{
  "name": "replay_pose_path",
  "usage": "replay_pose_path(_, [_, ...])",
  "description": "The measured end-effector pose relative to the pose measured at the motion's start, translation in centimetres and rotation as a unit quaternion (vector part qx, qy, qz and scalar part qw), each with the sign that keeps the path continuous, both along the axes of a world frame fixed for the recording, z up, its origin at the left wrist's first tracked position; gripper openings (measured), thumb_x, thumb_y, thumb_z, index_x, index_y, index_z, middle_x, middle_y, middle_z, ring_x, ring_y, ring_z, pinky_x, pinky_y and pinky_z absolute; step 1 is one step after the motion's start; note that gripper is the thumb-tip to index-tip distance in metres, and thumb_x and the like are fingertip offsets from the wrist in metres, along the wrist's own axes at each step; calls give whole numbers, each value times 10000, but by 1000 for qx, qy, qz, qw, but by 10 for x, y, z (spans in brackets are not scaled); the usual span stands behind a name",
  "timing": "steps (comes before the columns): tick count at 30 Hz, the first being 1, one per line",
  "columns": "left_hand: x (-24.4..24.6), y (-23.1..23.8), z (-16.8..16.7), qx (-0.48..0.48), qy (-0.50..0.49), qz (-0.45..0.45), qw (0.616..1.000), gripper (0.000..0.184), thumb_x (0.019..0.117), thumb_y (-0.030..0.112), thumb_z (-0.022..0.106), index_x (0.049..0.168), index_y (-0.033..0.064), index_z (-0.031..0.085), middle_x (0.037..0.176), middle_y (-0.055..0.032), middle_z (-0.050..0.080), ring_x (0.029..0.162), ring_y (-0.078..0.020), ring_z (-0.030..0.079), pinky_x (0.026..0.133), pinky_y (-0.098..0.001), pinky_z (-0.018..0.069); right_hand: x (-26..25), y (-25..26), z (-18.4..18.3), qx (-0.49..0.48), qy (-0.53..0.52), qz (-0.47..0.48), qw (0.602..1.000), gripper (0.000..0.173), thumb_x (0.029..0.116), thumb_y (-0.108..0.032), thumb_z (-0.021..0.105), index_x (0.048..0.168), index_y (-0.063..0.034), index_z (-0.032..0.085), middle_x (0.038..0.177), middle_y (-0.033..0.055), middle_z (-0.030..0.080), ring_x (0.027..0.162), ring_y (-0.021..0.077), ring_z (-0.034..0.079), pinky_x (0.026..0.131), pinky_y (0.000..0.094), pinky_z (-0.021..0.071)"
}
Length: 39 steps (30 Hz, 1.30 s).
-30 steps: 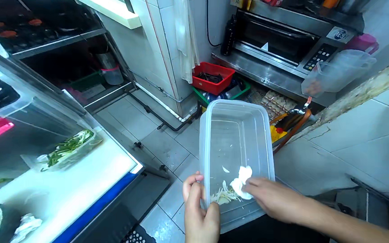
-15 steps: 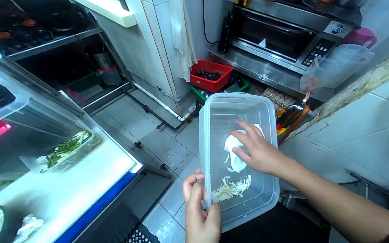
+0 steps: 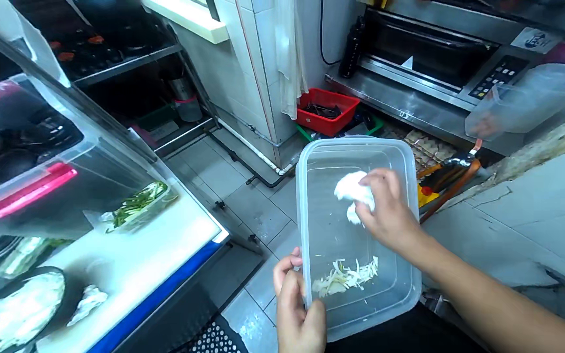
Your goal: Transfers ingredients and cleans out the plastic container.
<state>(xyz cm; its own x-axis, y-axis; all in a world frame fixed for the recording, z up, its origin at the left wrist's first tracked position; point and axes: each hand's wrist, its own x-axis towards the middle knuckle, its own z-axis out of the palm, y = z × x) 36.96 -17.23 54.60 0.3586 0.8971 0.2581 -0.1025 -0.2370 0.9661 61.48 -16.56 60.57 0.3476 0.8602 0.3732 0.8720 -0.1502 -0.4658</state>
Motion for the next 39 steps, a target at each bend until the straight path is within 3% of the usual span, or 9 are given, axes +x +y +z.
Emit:
replay_pose_path(3, [-8, -2, 1, 24, -12, -11, 1000, 156, 704, 27, 600, 786, 126, 512, 1342, -114, 497, 1395, -267, 407, 1102, -386, 437, -16, 3, -19, -17, -39, 40, 998, 283, 925, -76, 665, 1206, -54, 696, 1323, 238, 566, 1208, 421, 576, 956, 550, 551])
replay_pose_path(8, [-30, -4, 0, -16, -23, 26, 999, 165, 681, -8, 606, 798, 100, 560, 1357, -134, 480, 1393, -272, 401, 1073, -372, 466, -56, -40, -27, -218, 34, 300, 928, 272, 969, -83, 562, 1186, -142, 713, 1339, 105, 609, 1265, 270, 569, 1064, 422, 500])
replay_pose_path(11, [-42, -9, 0, -14, -27, 39, 999, 160, 686, -2, 613, 790, 104, 552, 1349, -127, 487, 1398, -267, 397, 1093, -376, 445, -46, -17, 2, -116, -1, 235, 965, 266, 945, -63, 612, 1163, -130, 749, 1282, 91, 654, 1185, 251, 634, 990, 440, 561])
replay_pose_path(16, [-63, -18, -4, 26, -39, 48, 998, 162, 704, 34, 622, 802, 134, 539, 1346, -104, 498, 1415, -264, 386, 1144, -401, 400, -54, 37, 10, -29, -67, 119, 990, 384, 928, -28, 636, 1311, -54, 655, 1320, 195, 608, 1223, 398, 585, 1007, 576, 516])
replay_pose_path(21, [-96, -29, -7, 21, -41, 98, 994, 167, 705, 19, 624, 831, 116, 573, 1366, -107, 486, 1421, -263, 372, 1140, -395, 408, -126, -10, -31, -142, -32, 402, 904, 328, 963, -69, 575, 1260, -145, 692, 1312, 107, 637, 1271, 292, 574, 1059, 434, 509])
replay_pose_path(24, [-112, -38, -7, 25, -50, 137, 989, 153, 730, 31, 631, 819, 131, 557, 1377, -92, 495, 1441, -255, 361, 1171, -414, 379, -132, 8, -15, -53, -18, 369, 928, 329, 951, -98, 593, 1246, -164, 723, 1325, 90, 646, 1242, 272, 608, 1007, 441, 551])
replay_pose_path(29, [-134, -45, -13, 74, -39, 196, 977, 128, 762, 111, 645, 838, 166, 558, 1391, -67, 495, 1452, -259, 354, 1180, -440, 363, -155, 93, 11, -2, -34, 206, 978, 440, 938, -68, 623, 1375, -17, 602, 1435, 259, 516, 1292, 485, 510, 1033, 645, 464])
replay_pose_path(35, [-176, -43, -20, 63, -30, 297, 952, 98, 808, 193, 660, 879, 209, 593, 1386, -18, 513, 1437, -216, 382, 1184, -425, 374, -262, 96, -23, -43, -9, 500, 865, 453, 935, -57, 599, 1381, -127, 634, 1407, 95, 597, 1322, 299, 544, 1042, 456, 527])
replay_pose_path(39, [-199, -37, -24, 48, -21, 378, 924, 85, 814, 191, 628, 898, 196, 613, 1342, -4, 544, 1418, -201, 403, 1180, -435, 369, -296, 130, -30, 7, 45, 472, 880, 419, 948, -118, 553, 1352, -116, 662, 1369, 118, 618, 1253, 310, 588, 1015, 502, 525])
